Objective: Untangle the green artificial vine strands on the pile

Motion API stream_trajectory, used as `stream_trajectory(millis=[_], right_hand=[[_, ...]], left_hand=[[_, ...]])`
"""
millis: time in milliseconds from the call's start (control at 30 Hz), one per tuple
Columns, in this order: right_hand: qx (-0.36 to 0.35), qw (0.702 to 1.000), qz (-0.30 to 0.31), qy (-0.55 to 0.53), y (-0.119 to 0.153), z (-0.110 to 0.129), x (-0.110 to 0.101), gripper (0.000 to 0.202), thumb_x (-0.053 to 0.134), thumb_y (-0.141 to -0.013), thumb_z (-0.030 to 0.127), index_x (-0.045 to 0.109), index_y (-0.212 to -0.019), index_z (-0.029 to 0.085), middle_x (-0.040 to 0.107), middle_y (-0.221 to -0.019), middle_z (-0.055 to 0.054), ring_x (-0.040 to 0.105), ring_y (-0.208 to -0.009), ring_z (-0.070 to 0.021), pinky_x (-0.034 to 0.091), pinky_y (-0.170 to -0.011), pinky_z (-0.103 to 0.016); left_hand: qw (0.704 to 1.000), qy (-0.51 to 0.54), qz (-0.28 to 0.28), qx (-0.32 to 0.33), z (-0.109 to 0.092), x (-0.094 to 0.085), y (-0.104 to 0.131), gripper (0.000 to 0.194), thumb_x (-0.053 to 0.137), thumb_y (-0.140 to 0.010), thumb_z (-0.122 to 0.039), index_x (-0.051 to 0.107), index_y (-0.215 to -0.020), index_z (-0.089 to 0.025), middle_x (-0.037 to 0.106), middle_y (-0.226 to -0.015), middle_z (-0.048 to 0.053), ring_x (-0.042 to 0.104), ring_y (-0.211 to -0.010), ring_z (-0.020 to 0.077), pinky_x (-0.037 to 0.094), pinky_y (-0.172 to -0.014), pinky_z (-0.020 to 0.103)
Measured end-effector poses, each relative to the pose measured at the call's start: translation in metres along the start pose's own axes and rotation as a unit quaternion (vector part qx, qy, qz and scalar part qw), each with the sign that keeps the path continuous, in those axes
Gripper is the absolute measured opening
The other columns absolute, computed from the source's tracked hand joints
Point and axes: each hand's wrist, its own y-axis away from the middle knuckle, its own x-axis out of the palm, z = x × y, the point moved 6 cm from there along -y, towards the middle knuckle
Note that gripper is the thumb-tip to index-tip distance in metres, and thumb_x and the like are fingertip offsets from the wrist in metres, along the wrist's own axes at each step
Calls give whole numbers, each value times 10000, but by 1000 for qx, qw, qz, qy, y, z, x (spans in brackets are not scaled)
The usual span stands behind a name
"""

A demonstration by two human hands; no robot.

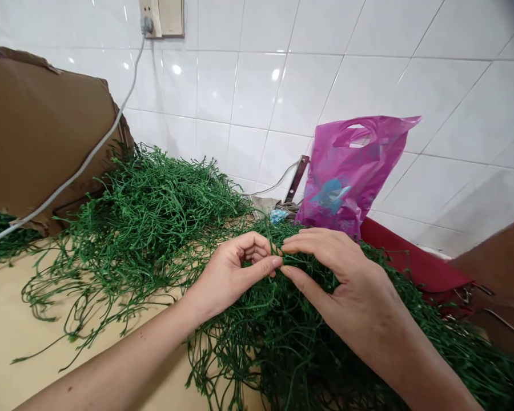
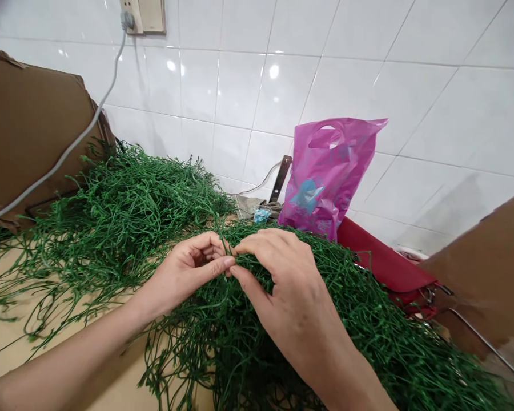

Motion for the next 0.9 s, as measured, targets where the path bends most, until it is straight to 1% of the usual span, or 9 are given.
stream_trajectory(millis=[100, 167, 300, 433, 567, 633, 733, 833, 900], right_hand=[[6, 1000, 8, 22, 2, 1, 4, 76, 614, -934, 232, 681, -971, 233, 760, -956, -35, 701, -924, -220, 519, -872, -387], [-16, 999, 9, 39, 2, 4, 5, 69, 607, -928, 192, 670, -943, 216, 753, -902, -32, 698, -855, -204, 513, -827, -358], [-45, 997, -6, 69, 1, 8, 6, 131, 563, -905, 124, 624, -831, 213, 716, -808, -30, 669, -783, -191, 486, -770, -327], [26, 999, -12, 35, -1, 4, 9, 142, 552, -846, 103, 589, -787, 227, 664, -713, 14, 642, -714, -159, 466, -675, -268], [122, 991, -1, -52, -1, -5, 19, 122, 536, -803, 123, 583, -756, 226, 620, -646, 41, 583, -611, -122, 415, -564, -236], [174, 976, 13, -126, -1, -17, 24, 93, 538, -792, 155, 597, -755, 218, 612, -638, 40, 554, -574, -112, 401, -530, -230], [263, 934, 4, -242, 1, -51, 24, 26, 591, -746, 204, 615, -736, 200, 647, -628, 19, 586, -570, -120, 437, -542, -235], [320, 893, -79, -308, 5, -89, 2, 66, 678, -698, 232, 622, -694, 197, 686, -652, -5, 636, -611, -138, 498, -625, -271], [310, 891, -107, -315, 5, -99, -15, 115, 727, -730, 283, 639, -735, 210, 712, -710, -10, 668, -680, -154, 519, -687, -295]], left_hand=[[998, -61, -14, 22, 0, -1, 2, 172, 691, -865, -303, 582, -831, -175, 531, -706, -43, 501, -669, 95, 407, -648, 216], [993, -110, -21, 41, -3, -2, 3, 131, 662, -888, -286, 600, -858, -174, 527, -710, -40, 492, -672, 100, 398, -643, 217], [981, -167, -22, 97, -12, -1, 6, 112, 633, -923, -284, 647, -917, -173, 605, -792, -10, 546, -734, 115, 434, -703, 226], [971, -188, -20, 144, -16, 1, 9, 106, 617, -943, -264, 668, -915, -175, 670, -902, 24, 615, -852, 142, 468, -796, 247], [967, -199, -34, 156, -11, 2, 10, 112, 613, -948, -260, 682, -916, -178, 691, -918, 37, 639, -893, 160, 481, -823, 262], [965, -198, -40, 167, -13, 3, 11, 100, 624, -943, -253, 687, -910, -182, 700, -911, 37, 643, -880, 158, 486, -815, 262], [962, -189, -19, 195, -22, 8, 16, 89, 625, -943, -230, 690, -896, -194, 712, -895, 34, 650, -866, 149, 490, -811, 258], [970, -141, -12, 196, -30, 11, 18, 108, 618, -948, -242, 675, -870, -192, 713, -919, 47, 663, -849, 149, 506, -793, 265], [981, -90, -34, 166, -28, 7, 16, 112, 640, -930, -260, 651, -849, -183, 702, -929, 51, 666, -809, 142, 517, -760, 264]])
